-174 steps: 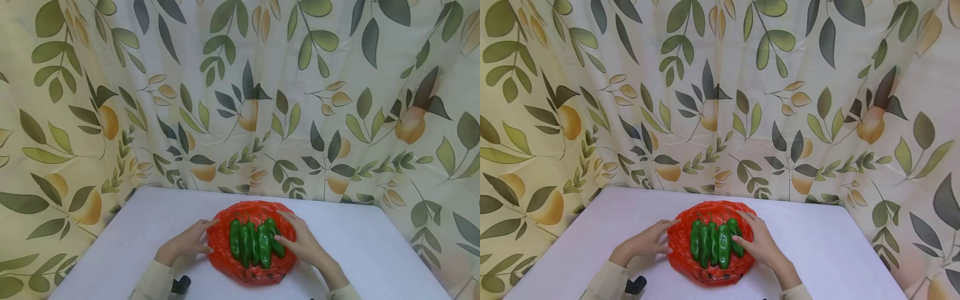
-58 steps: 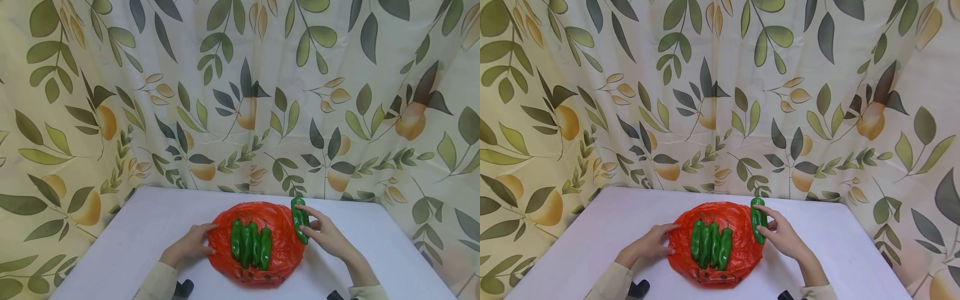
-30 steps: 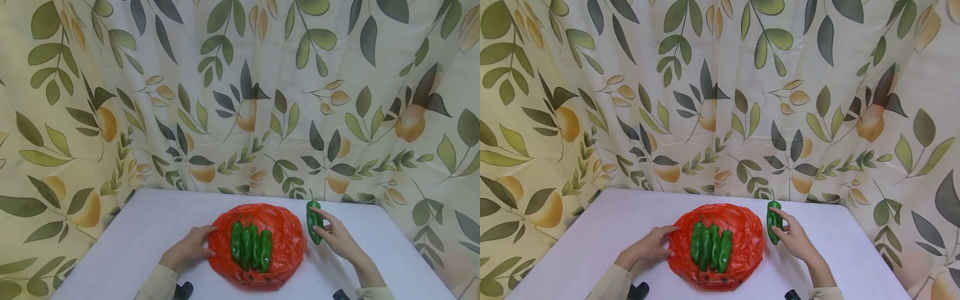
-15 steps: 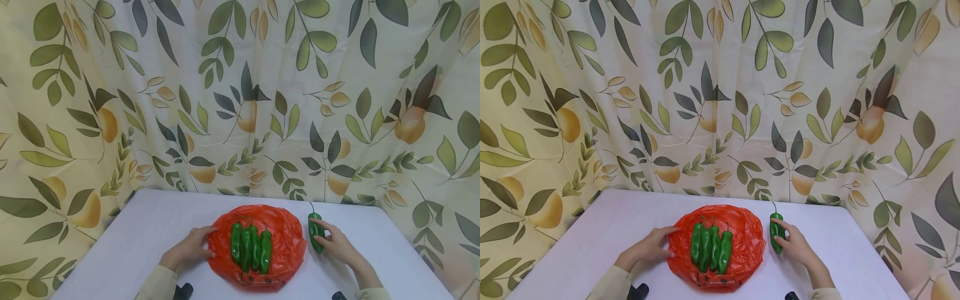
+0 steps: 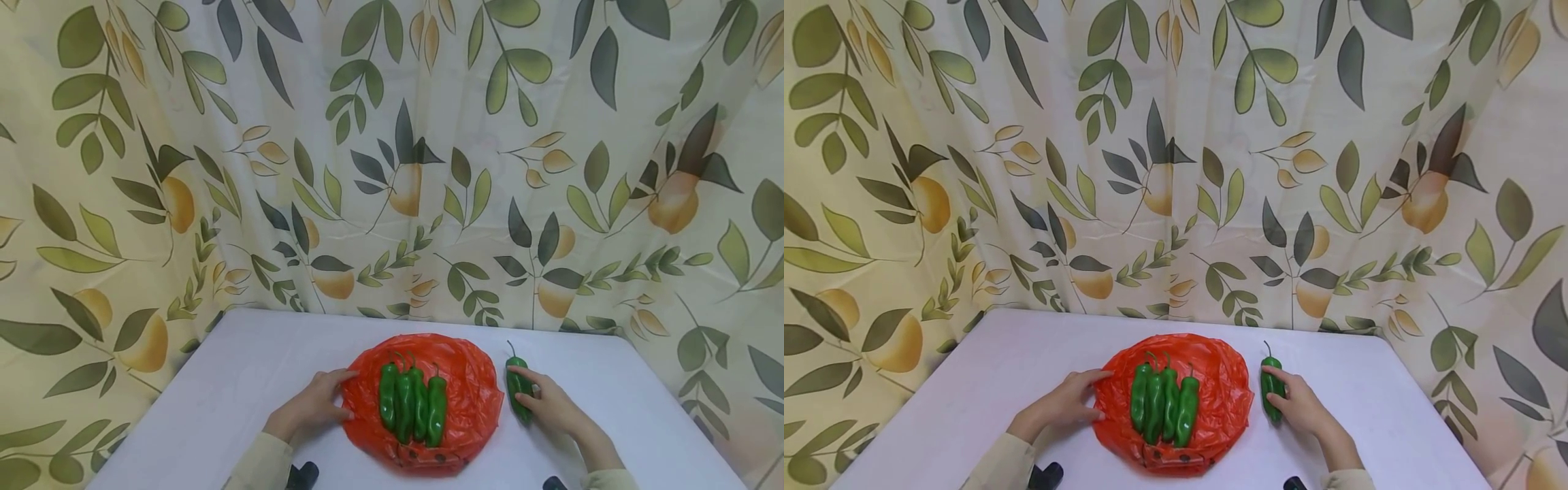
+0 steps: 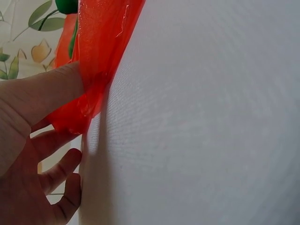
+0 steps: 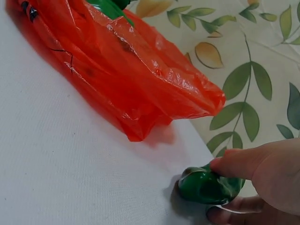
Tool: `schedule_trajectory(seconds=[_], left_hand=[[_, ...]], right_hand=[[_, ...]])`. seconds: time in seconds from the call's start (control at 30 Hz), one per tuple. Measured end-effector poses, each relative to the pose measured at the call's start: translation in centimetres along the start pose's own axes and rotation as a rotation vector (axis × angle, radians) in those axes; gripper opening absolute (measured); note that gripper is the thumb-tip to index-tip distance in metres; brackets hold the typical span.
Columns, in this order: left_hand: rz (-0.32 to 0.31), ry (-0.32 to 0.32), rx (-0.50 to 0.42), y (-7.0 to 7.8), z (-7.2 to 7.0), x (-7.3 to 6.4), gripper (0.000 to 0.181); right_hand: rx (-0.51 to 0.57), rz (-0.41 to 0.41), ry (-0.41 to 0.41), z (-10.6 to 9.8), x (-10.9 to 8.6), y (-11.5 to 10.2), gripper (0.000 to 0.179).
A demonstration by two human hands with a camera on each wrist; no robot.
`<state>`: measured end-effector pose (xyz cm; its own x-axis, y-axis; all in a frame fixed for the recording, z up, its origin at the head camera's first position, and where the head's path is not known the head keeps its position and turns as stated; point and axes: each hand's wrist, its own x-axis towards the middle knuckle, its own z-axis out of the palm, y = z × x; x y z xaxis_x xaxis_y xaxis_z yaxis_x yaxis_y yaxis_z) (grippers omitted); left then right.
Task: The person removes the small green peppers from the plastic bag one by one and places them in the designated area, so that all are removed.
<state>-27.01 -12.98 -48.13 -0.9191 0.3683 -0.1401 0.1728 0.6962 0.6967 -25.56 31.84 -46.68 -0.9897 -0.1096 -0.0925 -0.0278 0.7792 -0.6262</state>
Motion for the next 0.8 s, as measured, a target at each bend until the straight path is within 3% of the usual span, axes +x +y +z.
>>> schedule_trajectory(seconds=[0.4, 0.57, 0.8], left_hand=[[0.047, 0.009, 0.017, -0.1, 0.2, 0.0, 0.075], [0.038, 0.007, 0.024, 0.0, 0.3, 0.0, 0.076], [0.051, 0.007, 0.028, 0.0, 0.1, -0.1, 0.075]], right_hand=[[-0.028, -0.035, 0.007, -0.4, -0.2, -0.1, 0.059], [-0.053, -0.065, 0.015, -0.7, -0.6, -0.3, 0.066], [-0.105, -0.006, 0.045, -1.5, -0.9, -1.0, 0.079]])
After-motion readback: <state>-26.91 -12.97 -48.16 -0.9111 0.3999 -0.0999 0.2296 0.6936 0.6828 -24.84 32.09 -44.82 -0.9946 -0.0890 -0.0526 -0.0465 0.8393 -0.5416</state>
